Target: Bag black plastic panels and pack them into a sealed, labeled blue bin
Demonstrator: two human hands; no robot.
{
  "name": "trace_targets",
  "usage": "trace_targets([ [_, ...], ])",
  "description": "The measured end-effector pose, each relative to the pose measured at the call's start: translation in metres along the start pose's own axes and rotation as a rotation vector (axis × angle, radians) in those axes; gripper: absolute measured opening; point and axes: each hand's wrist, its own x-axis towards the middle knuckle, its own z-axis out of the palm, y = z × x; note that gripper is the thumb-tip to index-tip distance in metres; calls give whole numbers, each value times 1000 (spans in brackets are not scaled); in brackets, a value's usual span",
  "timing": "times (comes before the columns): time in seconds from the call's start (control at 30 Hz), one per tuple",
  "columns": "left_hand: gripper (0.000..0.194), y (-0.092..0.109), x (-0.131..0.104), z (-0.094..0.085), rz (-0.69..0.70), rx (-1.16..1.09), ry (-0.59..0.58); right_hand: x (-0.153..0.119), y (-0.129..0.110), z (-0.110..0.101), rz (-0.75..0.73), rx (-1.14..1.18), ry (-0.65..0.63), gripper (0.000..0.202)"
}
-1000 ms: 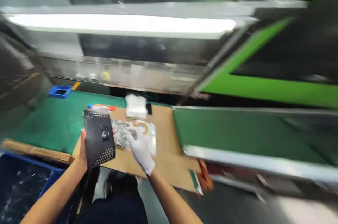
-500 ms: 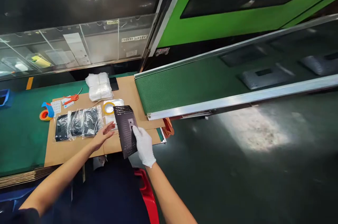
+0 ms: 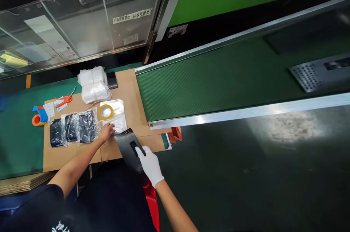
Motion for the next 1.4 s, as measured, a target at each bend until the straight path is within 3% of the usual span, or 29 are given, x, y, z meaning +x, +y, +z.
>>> trace_targets([
  [0.2, 14, -5, 7, 5, -24, 44, 37, 19, 13, 11, 28, -53, -71, 33],
  [0.43, 22, -1, 8, -4, 50, 96, -21, 33, 11, 15, -2, -235, -164, 35],
  [0.8, 24, 12, 10, -21, 144, 254, -100, 72, -19, 33, -161, -672, -367, 38],
  [1.03, 25, 7, 1, -24, 150, 326, -151, 87, -27, 23, -149, -674, -347, 40],
  [1.23, 64, 5, -23, -19, 192, 365, -160, 94, -11, 12, -137, -546, -284, 36],
  [1.3, 60, 6, -27, -16, 186, 386, -137, 97, -4, 10, -139, -445, -258, 33],
  [1.4, 34, 8, -27, -12, 188, 412, -111, 100, 3, 9, -143, -329, -239, 34],
])
